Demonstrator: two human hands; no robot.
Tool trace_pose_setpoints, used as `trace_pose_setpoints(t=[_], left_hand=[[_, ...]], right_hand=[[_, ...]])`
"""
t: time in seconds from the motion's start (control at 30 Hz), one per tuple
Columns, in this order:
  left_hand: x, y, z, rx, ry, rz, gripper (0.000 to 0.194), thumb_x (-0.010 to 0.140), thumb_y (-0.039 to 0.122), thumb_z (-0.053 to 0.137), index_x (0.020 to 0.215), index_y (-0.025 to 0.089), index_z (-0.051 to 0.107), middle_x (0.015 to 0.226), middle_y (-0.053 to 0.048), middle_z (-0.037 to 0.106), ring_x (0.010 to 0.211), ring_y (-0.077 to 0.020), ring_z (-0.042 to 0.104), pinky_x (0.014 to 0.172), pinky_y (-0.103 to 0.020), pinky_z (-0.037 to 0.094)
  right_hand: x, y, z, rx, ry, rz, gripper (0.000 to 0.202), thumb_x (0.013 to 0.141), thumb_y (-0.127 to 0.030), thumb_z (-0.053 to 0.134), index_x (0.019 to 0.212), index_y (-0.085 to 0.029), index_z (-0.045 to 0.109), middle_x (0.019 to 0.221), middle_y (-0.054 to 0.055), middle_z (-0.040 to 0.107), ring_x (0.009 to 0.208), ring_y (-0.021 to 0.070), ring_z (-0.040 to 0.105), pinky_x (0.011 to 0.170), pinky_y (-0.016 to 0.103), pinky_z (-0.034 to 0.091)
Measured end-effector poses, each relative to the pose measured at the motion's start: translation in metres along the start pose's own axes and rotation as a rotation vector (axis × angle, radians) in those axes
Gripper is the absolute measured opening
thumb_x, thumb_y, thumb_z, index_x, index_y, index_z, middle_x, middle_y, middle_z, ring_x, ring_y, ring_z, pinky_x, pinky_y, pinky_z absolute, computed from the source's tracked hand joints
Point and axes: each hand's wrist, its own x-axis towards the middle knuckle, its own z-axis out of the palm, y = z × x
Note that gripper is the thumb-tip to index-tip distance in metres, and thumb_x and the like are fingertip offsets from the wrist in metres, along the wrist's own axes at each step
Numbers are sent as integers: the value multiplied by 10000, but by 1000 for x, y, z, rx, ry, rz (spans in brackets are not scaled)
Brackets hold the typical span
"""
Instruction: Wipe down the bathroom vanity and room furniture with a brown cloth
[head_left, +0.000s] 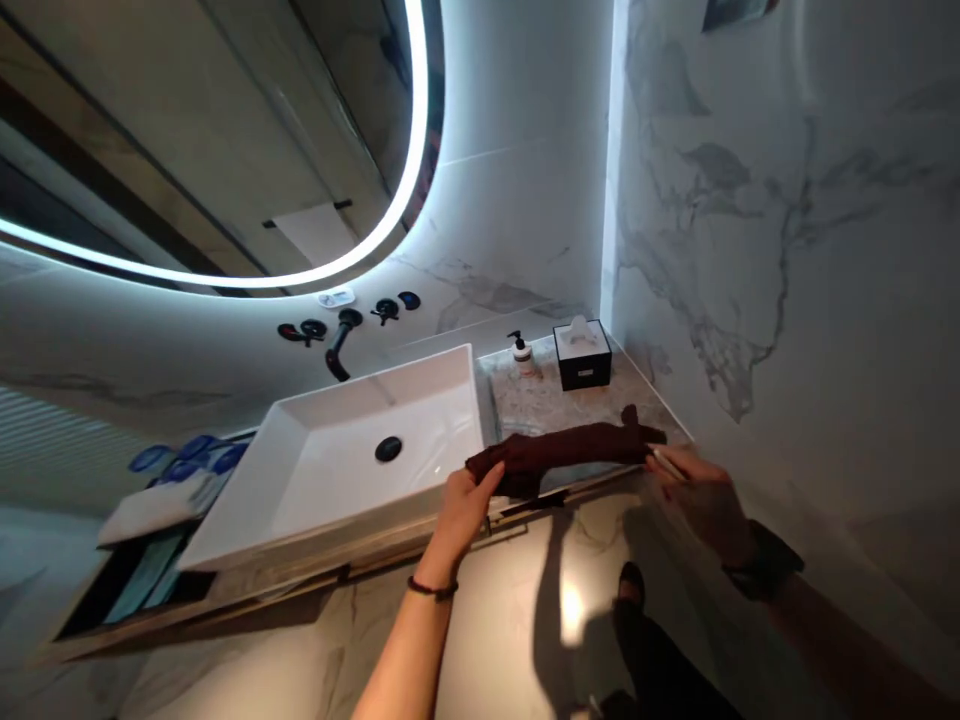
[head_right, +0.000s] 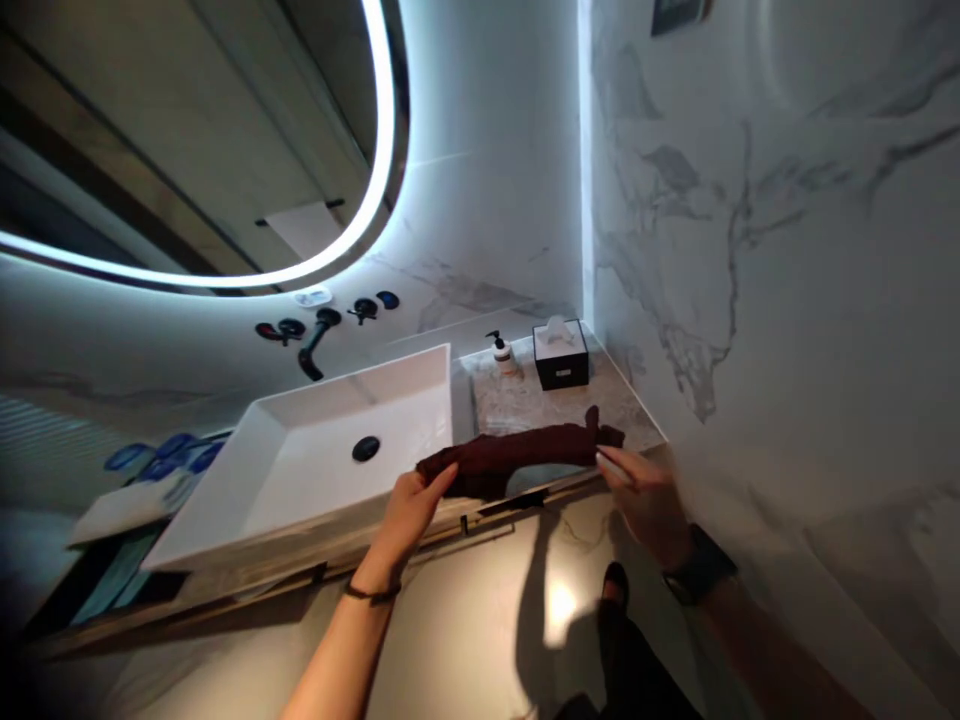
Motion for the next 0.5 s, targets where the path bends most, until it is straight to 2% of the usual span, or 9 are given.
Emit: trace_pose_setpoints(t=[0.07,0.13,0.2,0.27,0.33,0.4,0.43,0.5], left_hand=[[33,-17,23,292,34,-117,345,805,343,562,973,70,689,877,-130,719,900,-271,649,806,-334,480],[61,-34,45,475,36,-178,366,838,296,528,1104,70,635,959,-159,707,903,-257,657,807,-333,475],[88,-46,69,471,42,-157,425,888,299,456,1245,84,540,1084,-164,674,946,-225,652,845,-326,474],[116,-51,103,430,64,-98,479,911,330,418,1320,86,465,1234,-174,600,1087,-224,599,940,-341,446],[137,-52,153,462,58,-64,581,895,405,452,1381,91,396,1387,-197,464,1288,-285,435,1051,-429,358],[149,-52,215,557,-13,-76,729,838,522,515,1422,119,347,1468,-224,334,1382,-401,233,1068,-612,239],[151,-51,247,602,-61,-11,769,807,562,539,1427,147,350,1500,-224,265,1393,-443,149,1055,-686,157],[150,-50,305,623,-203,218,792,786,594,549,1434,188,346,1530,-197,197,1406,-450,57,1055,-718,61]], right_hand=[[8,29,-1,-7,-100,98,548,831,-570,498,1093,-120,666,740,64,647,634,213,591,607,310,488],[9,57,-4,0,-164,214,524,836,-577,477,1026,-135,685,823,81,673,749,247,629,684,339,513],[11,79,-7,-9,-208,289,490,847,-584,454,895,-161,698,823,72,676,788,257,635,702,341,513],[16,94,-12,-24,-246,333,480,852,-587,443,852,-179,697,799,56,674,784,253,636,688,331,512],[23,104,-18,-28,-254,380,475,834,-595,464,900,-190,705,856,52,684,831,256,641,703,323,523],[28,116,-24,-38,-256,417,477,802,-600,501,963,-203,709,935,52,689,899,264,640,723,316,541],[28,123,-28,-66,-245,425,467,801,-597,508,972,-211,710,964,53,688,908,264,642,710,310,551],[27,141,-35,-181,-201,365,414,842,-569,494,979,-241,707,945,54,693,839,242,659,615,290,559]])
